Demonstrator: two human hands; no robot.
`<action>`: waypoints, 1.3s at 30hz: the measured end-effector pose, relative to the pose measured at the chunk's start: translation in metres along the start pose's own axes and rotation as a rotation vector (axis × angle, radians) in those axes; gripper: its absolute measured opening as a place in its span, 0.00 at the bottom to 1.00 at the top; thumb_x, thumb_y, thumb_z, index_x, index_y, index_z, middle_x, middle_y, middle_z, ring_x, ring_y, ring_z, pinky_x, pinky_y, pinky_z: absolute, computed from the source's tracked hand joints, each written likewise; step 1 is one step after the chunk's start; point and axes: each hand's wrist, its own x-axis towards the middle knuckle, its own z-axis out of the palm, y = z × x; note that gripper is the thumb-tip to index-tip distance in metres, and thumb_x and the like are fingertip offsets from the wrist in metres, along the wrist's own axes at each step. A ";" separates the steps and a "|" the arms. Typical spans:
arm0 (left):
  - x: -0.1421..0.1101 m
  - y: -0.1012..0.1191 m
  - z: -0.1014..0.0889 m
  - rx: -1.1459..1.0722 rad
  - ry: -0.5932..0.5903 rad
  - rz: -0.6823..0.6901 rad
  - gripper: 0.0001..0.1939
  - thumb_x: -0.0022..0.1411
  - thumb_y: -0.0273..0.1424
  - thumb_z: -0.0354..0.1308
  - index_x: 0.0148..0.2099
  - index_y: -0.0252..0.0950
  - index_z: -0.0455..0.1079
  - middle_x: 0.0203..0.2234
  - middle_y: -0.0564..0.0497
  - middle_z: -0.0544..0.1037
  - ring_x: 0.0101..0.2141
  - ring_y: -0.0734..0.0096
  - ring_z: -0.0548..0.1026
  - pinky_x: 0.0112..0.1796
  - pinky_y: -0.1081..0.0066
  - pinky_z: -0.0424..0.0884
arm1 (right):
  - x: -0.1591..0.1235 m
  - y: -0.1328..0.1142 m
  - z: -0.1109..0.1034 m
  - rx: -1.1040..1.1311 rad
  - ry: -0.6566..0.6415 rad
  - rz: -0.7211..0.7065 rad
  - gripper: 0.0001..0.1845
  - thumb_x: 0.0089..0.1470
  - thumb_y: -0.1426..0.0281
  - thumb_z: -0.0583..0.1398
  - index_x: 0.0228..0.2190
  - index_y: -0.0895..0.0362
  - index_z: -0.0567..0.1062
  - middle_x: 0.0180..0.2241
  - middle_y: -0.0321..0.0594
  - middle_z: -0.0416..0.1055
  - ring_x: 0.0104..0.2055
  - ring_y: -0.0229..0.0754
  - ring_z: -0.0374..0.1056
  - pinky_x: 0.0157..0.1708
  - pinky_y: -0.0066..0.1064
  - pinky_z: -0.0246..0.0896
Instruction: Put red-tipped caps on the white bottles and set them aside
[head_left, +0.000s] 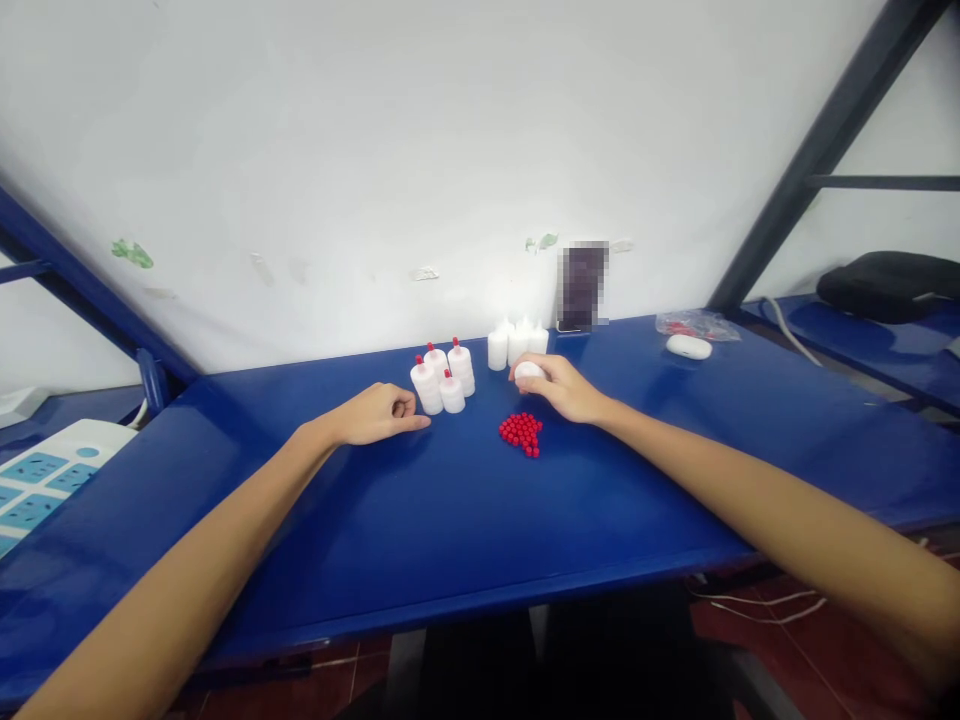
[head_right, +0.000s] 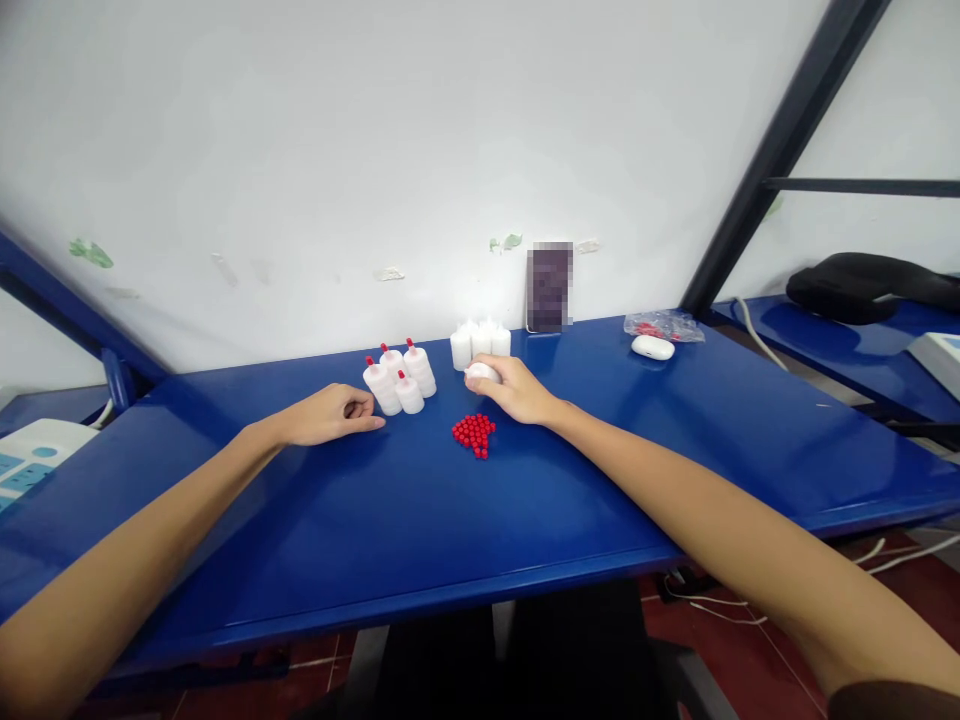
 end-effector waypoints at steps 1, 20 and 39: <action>-0.006 0.003 0.000 0.022 0.001 0.021 0.23 0.64 0.48 0.53 0.25 0.36 0.59 0.19 0.56 0.65 0.21 0.76 0.61 0.25 0.74 0.56 | 0.000 0.000 0.000 -0.008 0.000 0.000 0.12 0.56 0.61 0.59 0.33 0.58 0.74 0.27 0.36 0.70 0.31 0.40 0.65 0.35 0.32 0.58; 0.026 0.093 0.069 0.103 0.209 0.596 0.16 0.74 0.34 0.47 0.57 0.38 0.70 0.42 0.47 0.79 0.34 0.72 0.77 0.35 0.73 0.71 | 0.001 0.001 0.007 -0.072 0.293 -0.051 0.18 0.50 0.55 0.66 0.29 0.55 0.69 0.25 0.32 0.64 0.26 0.36 0.57 0.28 0.29 0.54; 0.031 0.087 0.078 -0.069 0.193 0.604 0.14 0.71 0.36 0.53 0.52 0.40 0.77 0.33 0.49 0.75 0.32 0.73 0.73 0.35 0.73 0.69 | 0.002 -0.005 0.010 0.182 0.151 -0.001 0.22 0.61 0.49 0.54 0.34 0.55 0.72 0.24 0.34 0.67 0.21 0.35 0.63 0.23 0.28 0.57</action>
